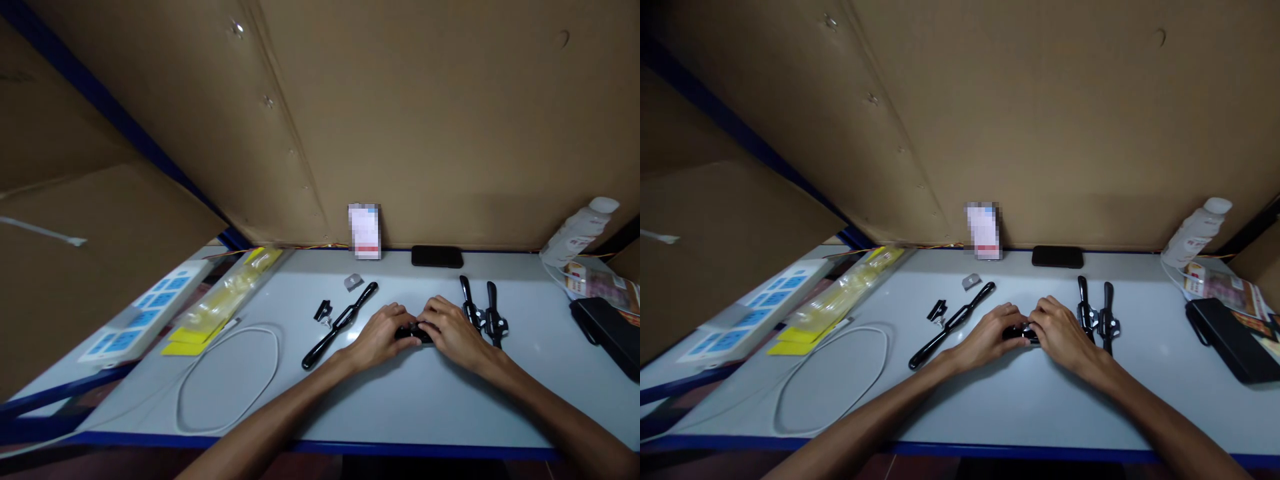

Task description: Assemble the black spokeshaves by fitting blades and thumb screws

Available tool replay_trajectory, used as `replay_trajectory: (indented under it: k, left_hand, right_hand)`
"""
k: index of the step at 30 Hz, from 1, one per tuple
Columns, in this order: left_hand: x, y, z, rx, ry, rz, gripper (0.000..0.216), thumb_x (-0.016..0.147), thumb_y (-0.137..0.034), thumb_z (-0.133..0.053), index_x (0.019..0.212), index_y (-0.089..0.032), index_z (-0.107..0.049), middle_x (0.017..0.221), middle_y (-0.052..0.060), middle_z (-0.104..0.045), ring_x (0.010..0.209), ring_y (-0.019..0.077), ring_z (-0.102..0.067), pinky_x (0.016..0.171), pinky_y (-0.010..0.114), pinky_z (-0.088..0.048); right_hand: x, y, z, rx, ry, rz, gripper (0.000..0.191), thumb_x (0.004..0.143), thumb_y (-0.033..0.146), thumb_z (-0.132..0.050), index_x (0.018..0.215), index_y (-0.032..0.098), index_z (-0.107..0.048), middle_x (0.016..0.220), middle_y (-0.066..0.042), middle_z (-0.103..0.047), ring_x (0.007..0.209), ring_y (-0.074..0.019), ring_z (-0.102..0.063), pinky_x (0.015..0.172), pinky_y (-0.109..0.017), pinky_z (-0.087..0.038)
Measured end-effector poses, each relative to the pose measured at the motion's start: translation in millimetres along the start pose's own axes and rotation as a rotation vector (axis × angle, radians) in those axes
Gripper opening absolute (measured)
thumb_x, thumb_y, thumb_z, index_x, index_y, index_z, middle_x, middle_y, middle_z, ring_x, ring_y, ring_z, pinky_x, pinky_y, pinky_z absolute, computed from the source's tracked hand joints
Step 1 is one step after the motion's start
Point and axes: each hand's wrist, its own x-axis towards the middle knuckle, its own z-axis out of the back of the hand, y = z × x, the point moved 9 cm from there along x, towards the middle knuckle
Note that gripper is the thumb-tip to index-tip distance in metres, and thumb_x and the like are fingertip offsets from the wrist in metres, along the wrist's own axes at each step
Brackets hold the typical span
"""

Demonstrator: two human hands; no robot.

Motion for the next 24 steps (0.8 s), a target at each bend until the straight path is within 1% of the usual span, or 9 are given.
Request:
replay_trajectory:
  k: [4,9,13,16,18,22,24]
  left_hand:
    - [0,2,-1,0.001,-0.007,0.012,0.024,0.094,-0.04,-0.072,0.107,-0.02,-0.07,0.095,0.005,-0.065,0.091,0.0225,-0.057,0.081,0.034,-0.044]
    - [0,2,-1,0.001,-0.006,0.019,0.02,0.092,-0.037,-0.075,0.101,-0.02,-0.071,0.093,0.004,-0.065,0.09,0.0225,-0.056,0.08,0.033,-0.043]
    - [0,2,-1,0.005,-0.001,0.018,0.021,0.093,-0.04,-0.073,0.1,-0.02,-0.07,0.094,0.004,-0.065,0.09,0.0225,-0.056,0.08,0.033,-0.043]
    - [0,2,-1,0.01,-0.003,0.017,0.022,0.094,-0.04,-0.072,0.099,-0.019,-0.07,0.094,0.005,-0.065,0.09,0.0227,-0.056,0.08,0.034,-0.044]
    - [1,2,-1,0.014,-0.005,0.016,0.022,0.093,-0.04,-0.073,0.098,-0.019,-0.07,0.094,0.005,-0.065,0.091,0.0232,-0.057,0.08,0.034,-0.044]
    - [1,0,0,0.006,-0.01,0.012,0.018,0.092,-0.037,-0.075,0.095,-0.019,-0.07,0.091,0.004,-0.064,0.089,0.0227,-0.056,0.079,0.033,-0.043]
    - [1,-1,1,0.003,-0.012,0.008,0.018,0.092,-0.036,-0.075,0.093,-0.019,-0.07,0.09,0.004,-0.063,0.088,0.0224,-0.056,0.078,0.032,-0.043]
  right_hand:
    - [-2,0,0,-0.043,-0.017,0.006,0.02,0.097,0.008,-0.058,0.087,0.017,-0.072,0.085,-0.005,-0.064,0.083,-0.0192,-0.06,0.075,-0.032,-0.047]
    - [-5,12,-1,-0.099,0.028,0.107,0.023,0.099,0.008,-0.053,0.093,0.017,-0.074,0.083,-0.005,-0.062,0.078,-0.0186,-0.057,0.07,-0.03,-0.045]
    - [-5,14,-2,-0.168,0.066,0.101,0.024,0.097,0.005,-0.054,0.098,0.017,-0.074,0.083,-0.006,-0.062,0.079,-0.0193,-0.057,0.069,-0.03,-0.045]
    - [-4,16,-7,-0.241,0.105,0.073,0.025,0.093,0.001,-0.055,0.1,0.015,-0.073,0.083,-0.006,-0.063,0.08,-0.02,-0.058,0.07,-0.031,-0.045]
    - [-5,19,-10,-0.247,0.127,0.08,0.024,0.093,0.0,-0.053,0.1,0.015,-0.071,0.085,-0.007,-0.065,0.081,-0.0202,-0.059,0.073,-0.032,-0.046]
    - [-5,24,-9,-0.217,0.137,0.104,0.017,0.098,0.008,-0.054,0.091,0.014,-0.068,0.09,-0.01,-0.067,0.086,-0.0224,-0.06,0.078,-0.034,-0.048]
    - [-4,21,-10,-0.168,0.148,0.065,0.017,0.098,0.009,-0.053,0.089,0.014,-0.066,0.09,-0.009,-0.067,0.086,-0.022,-0.06,0.078,-0.034,-0.048]
